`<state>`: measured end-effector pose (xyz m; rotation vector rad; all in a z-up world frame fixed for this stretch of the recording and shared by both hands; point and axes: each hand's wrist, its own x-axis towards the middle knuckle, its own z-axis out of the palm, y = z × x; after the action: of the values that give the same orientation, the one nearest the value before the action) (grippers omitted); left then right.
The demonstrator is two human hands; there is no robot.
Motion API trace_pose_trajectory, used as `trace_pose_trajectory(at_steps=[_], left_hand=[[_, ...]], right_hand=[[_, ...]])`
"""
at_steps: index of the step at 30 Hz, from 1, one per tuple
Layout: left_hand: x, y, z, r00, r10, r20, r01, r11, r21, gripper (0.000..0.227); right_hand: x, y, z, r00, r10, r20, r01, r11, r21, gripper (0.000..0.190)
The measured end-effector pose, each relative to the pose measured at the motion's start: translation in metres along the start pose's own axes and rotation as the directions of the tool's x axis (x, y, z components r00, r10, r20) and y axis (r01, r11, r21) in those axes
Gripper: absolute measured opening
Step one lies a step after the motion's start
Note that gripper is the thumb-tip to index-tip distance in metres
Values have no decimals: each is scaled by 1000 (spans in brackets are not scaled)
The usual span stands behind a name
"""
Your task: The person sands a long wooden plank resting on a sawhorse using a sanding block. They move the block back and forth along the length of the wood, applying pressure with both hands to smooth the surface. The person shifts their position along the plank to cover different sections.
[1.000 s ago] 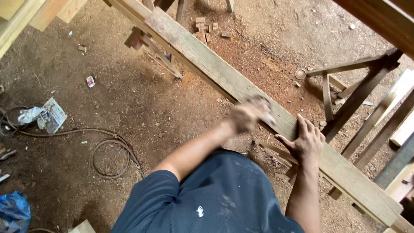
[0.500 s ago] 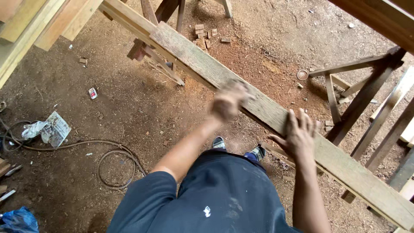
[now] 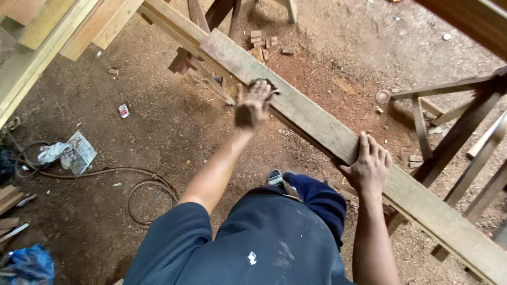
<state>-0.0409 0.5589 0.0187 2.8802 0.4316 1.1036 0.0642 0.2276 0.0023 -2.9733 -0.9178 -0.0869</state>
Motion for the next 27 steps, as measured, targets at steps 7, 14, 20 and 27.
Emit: trace_pose_trajectory(at_steps=[7, 14, 20, 27], left_hand=[[-48, 124, 9, 955, 284, 89, -229, 892, -390, 31], [19, 30, 26, 815, 79, 575, 145, 932, -333, 42], [2, -23, 31, 973, -42, 228, 49, 998, -26, 38], [-48, 107, 28, 974, 194, 120, -135, 914, -383, 36]], right_hand=[[-4, 4, 13, 997, -73, -41, 71, 997, -33, 111], [4, -9, -5, 996, 34, 87, -24, 994, -104, 127], [8, 0, 7, 997, 35, 76, -31, 998, -50, 132], [7, 23, 42, 997, -50, -62, 47, 998, -44, 108]])
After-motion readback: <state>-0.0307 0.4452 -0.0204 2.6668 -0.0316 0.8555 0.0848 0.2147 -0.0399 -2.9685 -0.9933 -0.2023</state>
